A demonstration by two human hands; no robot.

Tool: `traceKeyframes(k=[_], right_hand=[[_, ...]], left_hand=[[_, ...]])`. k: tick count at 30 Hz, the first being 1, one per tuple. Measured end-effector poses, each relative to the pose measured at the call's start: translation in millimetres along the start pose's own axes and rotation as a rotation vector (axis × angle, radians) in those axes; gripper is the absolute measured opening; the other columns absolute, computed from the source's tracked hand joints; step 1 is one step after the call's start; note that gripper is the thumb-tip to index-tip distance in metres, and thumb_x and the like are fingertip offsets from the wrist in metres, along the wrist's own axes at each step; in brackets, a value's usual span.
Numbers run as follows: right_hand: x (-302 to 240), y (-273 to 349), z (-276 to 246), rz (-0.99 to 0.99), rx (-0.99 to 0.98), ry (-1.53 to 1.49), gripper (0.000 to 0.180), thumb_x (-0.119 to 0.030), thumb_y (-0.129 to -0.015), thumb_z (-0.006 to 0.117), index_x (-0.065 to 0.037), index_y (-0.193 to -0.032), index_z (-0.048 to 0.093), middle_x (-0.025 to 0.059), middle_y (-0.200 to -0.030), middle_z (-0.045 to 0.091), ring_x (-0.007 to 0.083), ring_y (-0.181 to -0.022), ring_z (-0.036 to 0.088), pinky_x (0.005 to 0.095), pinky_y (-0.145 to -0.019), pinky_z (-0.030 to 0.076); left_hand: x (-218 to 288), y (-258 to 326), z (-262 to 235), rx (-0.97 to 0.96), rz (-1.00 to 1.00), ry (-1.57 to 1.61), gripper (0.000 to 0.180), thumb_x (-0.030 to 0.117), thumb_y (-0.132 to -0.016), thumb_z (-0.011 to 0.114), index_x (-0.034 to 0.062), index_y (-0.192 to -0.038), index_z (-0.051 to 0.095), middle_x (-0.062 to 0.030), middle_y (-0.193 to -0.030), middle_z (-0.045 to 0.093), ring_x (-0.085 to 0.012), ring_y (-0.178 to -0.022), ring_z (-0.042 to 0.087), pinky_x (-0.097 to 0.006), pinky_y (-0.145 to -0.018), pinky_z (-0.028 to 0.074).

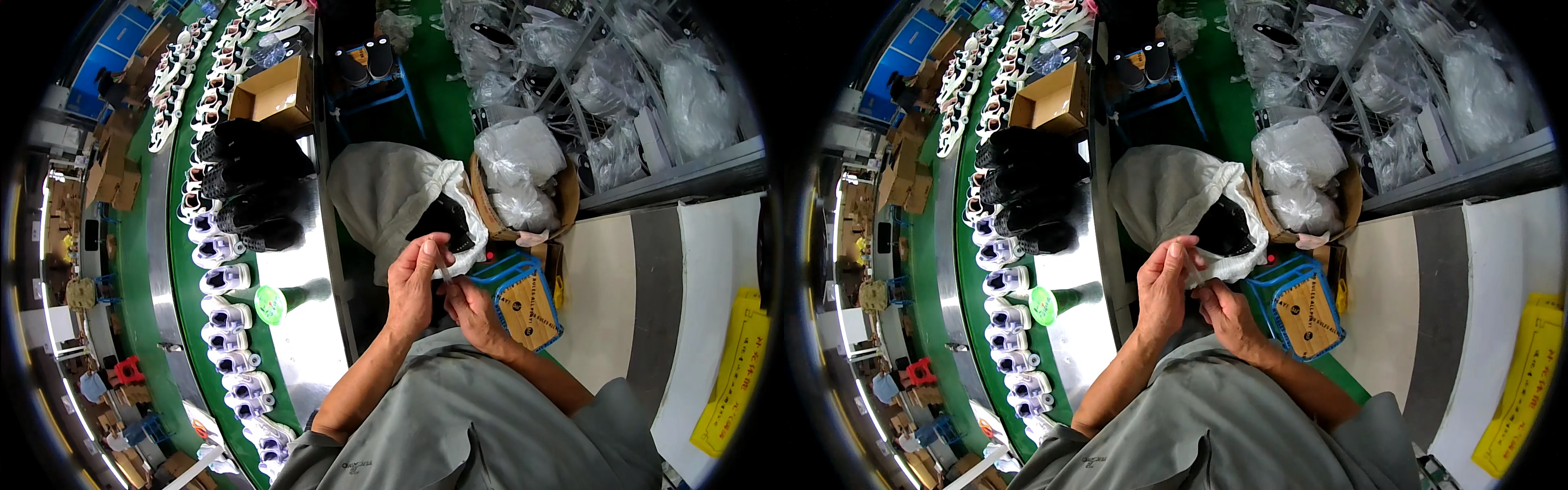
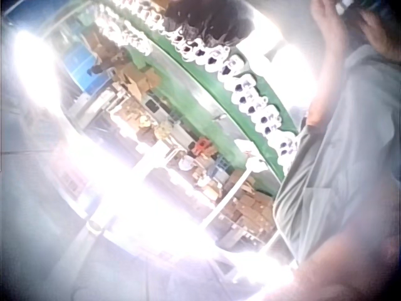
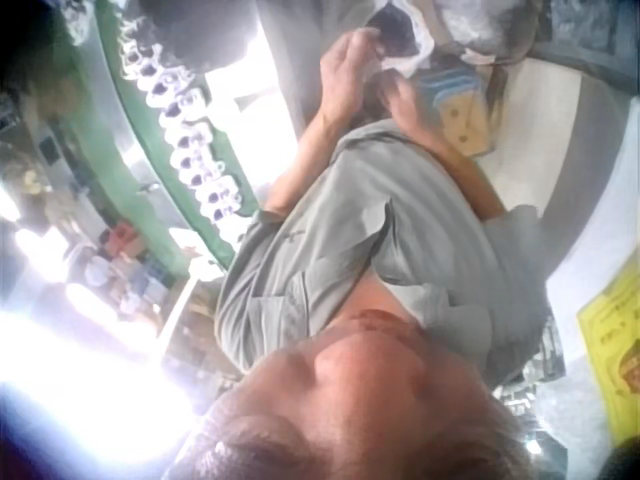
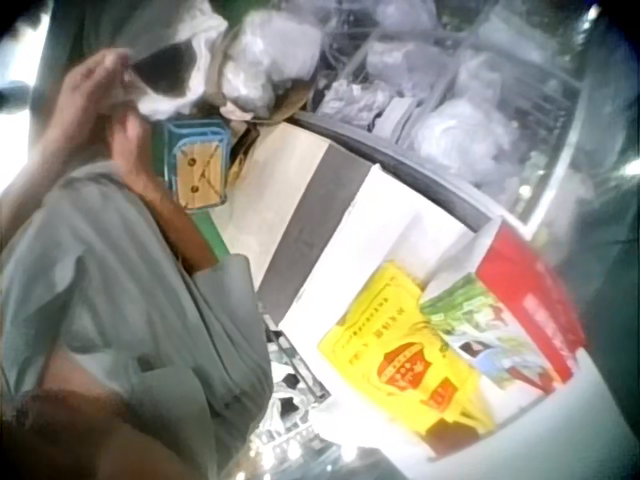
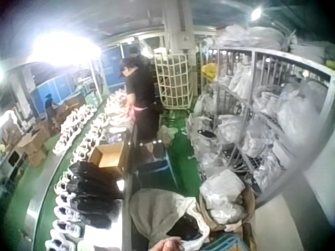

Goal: The person picks up black shoe outsoles from a white bag and places them into a cardboard box on a conveyor belt. The person also handles a green plastic container and clears plastic wrap from a bag.

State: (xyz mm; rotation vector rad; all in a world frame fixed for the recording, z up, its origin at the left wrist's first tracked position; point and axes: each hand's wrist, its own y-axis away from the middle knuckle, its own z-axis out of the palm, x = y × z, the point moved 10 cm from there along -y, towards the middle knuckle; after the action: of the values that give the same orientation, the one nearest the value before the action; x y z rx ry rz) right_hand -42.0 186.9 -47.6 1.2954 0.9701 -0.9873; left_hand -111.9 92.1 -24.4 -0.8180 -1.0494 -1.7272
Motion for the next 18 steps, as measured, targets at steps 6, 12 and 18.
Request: traceKeyframes(k=[6, 12, 18], right_hand=[[-5.5, 6.8, 3.1, -0.083, 0.070, 0.084, 0.029, -0.028, -0.107, 0.047, -0.003, -0.094, 0.055, 0.0023, -0.066, 0.050, 0.0109, -0.056, 0.046, 0.0286, -0.050, 0.037], [-5.8, 4.5, 0.3, -0.086, 0.148, 0.164, 0.017, -0.016, -0.103, 0.050, 0.001, -0.103, 0.055, 0.0177, -0.076, 0.063, 0.0294, -0.066, 0.064, 0.0397, -0.059, 0.048], [11.1, -7.6, -8.0, 0.009, 0.215, 0.121, 0.024, -0.020, -0.104, 0.050, 0.003, -0.107, 0.056, 0.0193, -0.077, 0.062, 0.0308, -0.066, 0.062, 0.0372, -0.062, 0.049]], left_hand=[[1.4, 5.8, 0.3, -0.009, 0.083, -0.130, 0.032, 0.033, -0.106, 0.051, 0.0041, -0.105, 0.065, 0.0006, -0.087, 0.064, -0.0056, -0.080, 0.053, -0.020, -0.073, 0.043], [-23.6, 10.6, 3.0, -0.026, -0.033, -0.052, 0.031, 0.032, -0.107, 0.051, 0.0046, -0.104, 0.064, 0.0005, -0.090, 0.067, -0.0034, -0.076, 0.052, -0.018, -0.064, 0.042], [-47.3, 9.6, -2.5, -0.037, -0.187, -0.078, 0.032, 0.031, -0.106, 0.051, 0.0021, -0.103, 0.064, -0.0037, -0.096, 0.067, -0.0107, -0.088, 0.059, -0.025, -0.084, 0.049]])
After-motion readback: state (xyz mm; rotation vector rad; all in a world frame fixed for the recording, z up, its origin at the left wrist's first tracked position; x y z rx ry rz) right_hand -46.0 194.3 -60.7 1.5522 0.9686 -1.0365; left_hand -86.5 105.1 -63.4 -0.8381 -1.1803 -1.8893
